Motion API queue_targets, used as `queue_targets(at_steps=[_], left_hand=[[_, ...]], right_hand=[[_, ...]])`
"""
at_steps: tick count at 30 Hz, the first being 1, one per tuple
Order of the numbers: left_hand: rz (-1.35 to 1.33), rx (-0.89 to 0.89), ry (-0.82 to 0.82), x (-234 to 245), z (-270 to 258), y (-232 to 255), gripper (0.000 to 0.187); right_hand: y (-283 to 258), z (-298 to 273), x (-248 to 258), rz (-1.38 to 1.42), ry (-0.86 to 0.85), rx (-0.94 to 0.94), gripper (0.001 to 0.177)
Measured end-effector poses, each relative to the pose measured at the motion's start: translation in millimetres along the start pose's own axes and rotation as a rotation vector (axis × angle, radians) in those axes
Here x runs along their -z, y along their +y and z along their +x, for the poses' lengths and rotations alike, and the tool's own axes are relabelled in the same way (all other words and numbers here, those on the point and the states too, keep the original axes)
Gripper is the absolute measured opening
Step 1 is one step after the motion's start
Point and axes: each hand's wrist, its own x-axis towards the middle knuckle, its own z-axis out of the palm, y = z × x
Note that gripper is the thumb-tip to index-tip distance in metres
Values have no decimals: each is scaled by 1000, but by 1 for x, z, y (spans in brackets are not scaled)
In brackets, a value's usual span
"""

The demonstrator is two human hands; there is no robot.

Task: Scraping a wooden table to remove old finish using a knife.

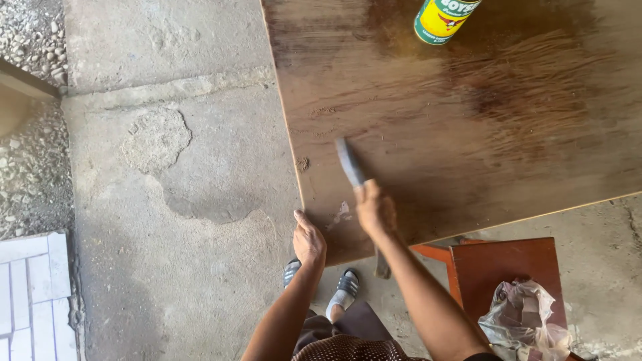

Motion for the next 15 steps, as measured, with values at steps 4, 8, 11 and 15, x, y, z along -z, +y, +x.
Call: queue_targets(at_steps=[4,8,11,15], left_hand=[[42,60,-34,4,-4,7,91],[41,59,-27,5,-3,9,91],[29,60,-14,1,-2,5,89],[23,50,39,-3,2,-2,89]], right_hand=[[41,27,-43,-11,168,118,27],[1,-6,-70,1,246,570,22],[-1,-3,-47,46,64,459,22],[174,145,-58,122,593,541,25]])
